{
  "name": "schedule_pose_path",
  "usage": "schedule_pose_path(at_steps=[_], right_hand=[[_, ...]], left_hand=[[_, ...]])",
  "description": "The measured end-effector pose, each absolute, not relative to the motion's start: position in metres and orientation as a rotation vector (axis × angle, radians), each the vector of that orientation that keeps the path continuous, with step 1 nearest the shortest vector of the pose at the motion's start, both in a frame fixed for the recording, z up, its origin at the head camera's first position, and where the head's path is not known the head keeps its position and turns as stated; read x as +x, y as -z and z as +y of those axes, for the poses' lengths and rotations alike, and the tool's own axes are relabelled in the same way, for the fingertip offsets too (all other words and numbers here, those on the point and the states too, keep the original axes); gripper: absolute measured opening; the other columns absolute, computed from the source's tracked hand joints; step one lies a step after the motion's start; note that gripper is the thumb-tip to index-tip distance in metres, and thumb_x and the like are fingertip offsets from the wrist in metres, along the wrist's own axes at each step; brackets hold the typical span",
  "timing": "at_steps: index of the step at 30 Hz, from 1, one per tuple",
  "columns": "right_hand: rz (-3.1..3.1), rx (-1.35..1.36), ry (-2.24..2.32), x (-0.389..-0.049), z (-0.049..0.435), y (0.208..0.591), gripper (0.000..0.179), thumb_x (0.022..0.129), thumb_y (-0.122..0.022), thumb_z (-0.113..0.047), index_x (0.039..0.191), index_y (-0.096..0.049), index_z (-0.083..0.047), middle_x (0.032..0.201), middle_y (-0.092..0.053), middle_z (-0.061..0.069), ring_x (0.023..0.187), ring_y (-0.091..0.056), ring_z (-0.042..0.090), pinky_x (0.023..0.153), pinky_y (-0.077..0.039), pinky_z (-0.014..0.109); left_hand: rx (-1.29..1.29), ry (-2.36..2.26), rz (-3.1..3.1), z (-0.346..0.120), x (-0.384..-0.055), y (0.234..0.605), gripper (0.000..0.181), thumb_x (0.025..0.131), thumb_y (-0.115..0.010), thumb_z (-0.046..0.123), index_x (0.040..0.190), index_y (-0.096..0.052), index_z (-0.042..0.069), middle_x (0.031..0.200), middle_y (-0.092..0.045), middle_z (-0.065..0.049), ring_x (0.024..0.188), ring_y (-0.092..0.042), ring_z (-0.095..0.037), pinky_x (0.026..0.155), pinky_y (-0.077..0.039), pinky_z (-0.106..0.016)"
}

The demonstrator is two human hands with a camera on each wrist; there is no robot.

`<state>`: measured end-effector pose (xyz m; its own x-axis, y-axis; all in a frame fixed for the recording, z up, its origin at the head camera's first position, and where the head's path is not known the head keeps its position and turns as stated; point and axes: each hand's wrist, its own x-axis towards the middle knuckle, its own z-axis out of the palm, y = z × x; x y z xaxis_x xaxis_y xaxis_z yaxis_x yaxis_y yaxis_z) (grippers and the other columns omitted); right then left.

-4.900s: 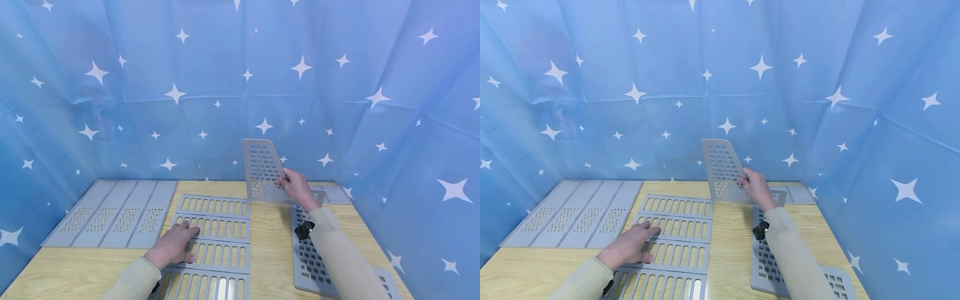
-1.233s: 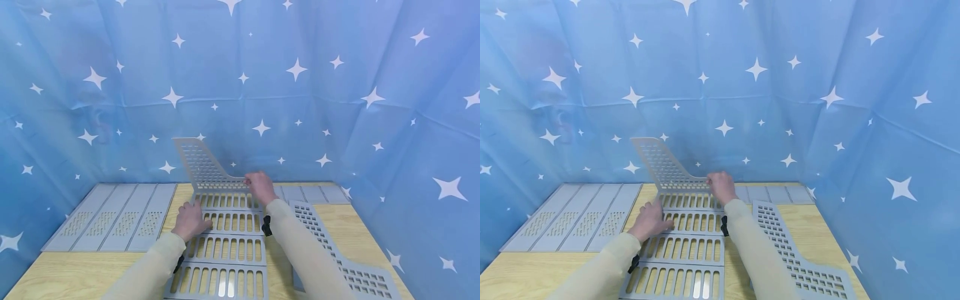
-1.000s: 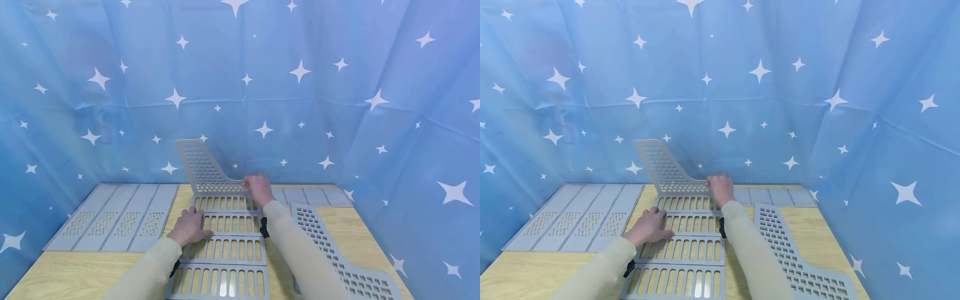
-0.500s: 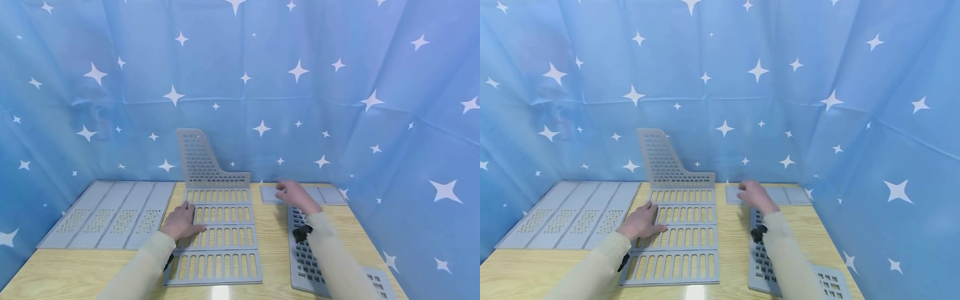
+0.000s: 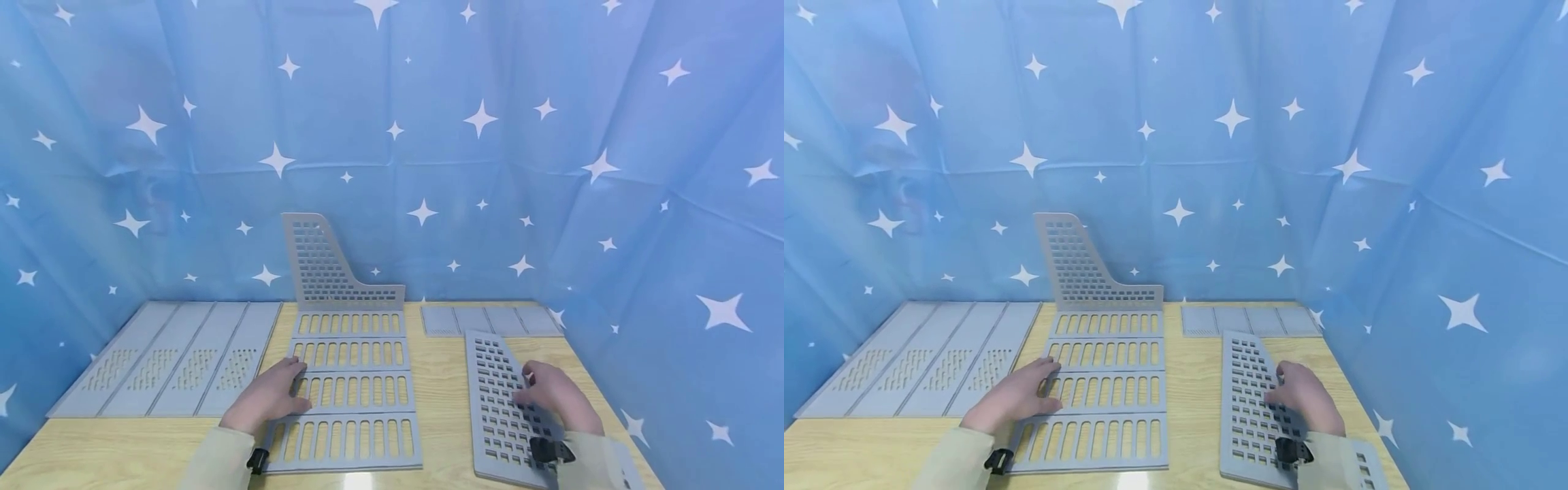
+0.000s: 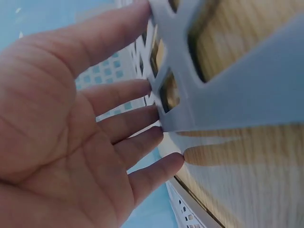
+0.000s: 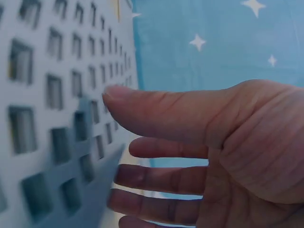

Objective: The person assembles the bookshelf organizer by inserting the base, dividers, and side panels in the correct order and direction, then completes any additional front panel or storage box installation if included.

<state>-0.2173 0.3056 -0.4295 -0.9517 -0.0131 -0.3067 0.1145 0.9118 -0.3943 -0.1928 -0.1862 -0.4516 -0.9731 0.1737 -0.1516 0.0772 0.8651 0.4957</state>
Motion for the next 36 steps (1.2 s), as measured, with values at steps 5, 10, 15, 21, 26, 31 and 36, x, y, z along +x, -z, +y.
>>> schedule_pose_path(at_steps=[5,10,15,21,26,31,36], right_hand=[[2.702,0.12,0.626,-0.212,0.317,0.437,0.048,0.084,-0.085,-0.02,0.111,-0.058,0.008,0.098,-0.064,0.015,0.088,-0.061,0.03,0.078,-0.052,0.048],[2.698,0.182,0.609,-0.21,0.322,0.443,0.029,0.09,-0.079,-0.017,0.095,-0.058,0.003,0.087,-0.059,0.012,0.078,-0.056,0.026,0.07,-0.048,0.042],[2.729,0.254,0.69,-0.211,0.328,0.449,0.019,0.096,-0.07,-0.012,0.093,-0.061,0.005,0.086,-0.06,0.013,0.081,-0.057,0.026,0.071,-0.048,0.039],[2.849,0.122,0.909,-0.208,0.328,0.434,0.015,0.102,-0.059,-0.011,0.095,-0.061,0.002,0.082,-0.06,0.009,0.076,-0.054,0.022,0.065,-0.043,0.035],[2.905,-0.038,1.18,-0.203,0.312,0.406,0.011,0.105,-0.057,-0.009,0.099,-0.056,0.0,0.09,-0.067,0.009,0.079,-0.06,0.02,0.066,-0.045,0.032],[2.923,-0.27,1.163,-0.209,0.29,0.381,0.005,0.102,-0.063,-0.007,0.1,-0.065,-0.003,0.096,-0.075,0.01,0.078,-0.064,0.019,0.066,-0.047,0.031],[3.029,-0.402,1.168,-0.233,0.267,0.362,0.008,0.099,-0.066,-0.005,0.093,-0.071,-0.002,0.094,-0.078,0.012,0.075,-0.067,0.022,0.063,-0.05,0.031]], left_hand=[[0.206,-0.755,2.826,-0.189,-0.194,0.452,0.071,0.085,-0.084,0.023,0.145,-0.055,-0.004,0.158,-0.04,-0.027,0.146,-0.036,-0.05,0.113,-0.035,-0.067],[0.188,-0.8,2.873,-0.189,-0.194,0.45,0.057,0.093,-0.076,0.022,0.139,-0.058,-0.007,0.154,-0.043,-0.032,0.14,-0.042,-0.053,0.109,-0.04,-0.066],[0.2,-0.786,2.928,-0.187,-0.195,0.448,0.051,0.096,-0.072,0.021,0.136,-0.06,-0.009,0.147,-0.05,-0.032,0.135,-0.048,-0.051,0.108,-0.042,-0.064],[0.178,-0.767,2.932,-0.184,-0.195,0.45,0.053,0.096,-0.073,0.021,0.138,-0.059,-0.008,0.149,-0.047,-0.034,0.135,-0.047,-0.053,0.107,-0.042,-0.065],[0.135,-0.751,2.931,-0.183,-0.196,0.452,0.056,0.095,-0.073,0.021,0.139,-0.058,-0.009,0.152,-0.042,-0.036,0.137,-0.044,-0.055,0.108,-0.041,-0.066],[0.132,-0.745,2.924,-0.181,-0.197,0.453,0.056,0.095,-0.073,0.02,0.139,-0.057,-0.009,0.154,-0.04,-0.035,0.138,-0.043,-0.055,0.108,-0.04,-0.066],[0.131,-0.74,2.914,-0.182,-0.195,0.453,0.057,0.095,-0.074,0.02,0.14,-0.057,-0.008,0.155,-0.038,-0.035,0.139,-0.042,-0.055,0.108,-0.041,-0.066]])
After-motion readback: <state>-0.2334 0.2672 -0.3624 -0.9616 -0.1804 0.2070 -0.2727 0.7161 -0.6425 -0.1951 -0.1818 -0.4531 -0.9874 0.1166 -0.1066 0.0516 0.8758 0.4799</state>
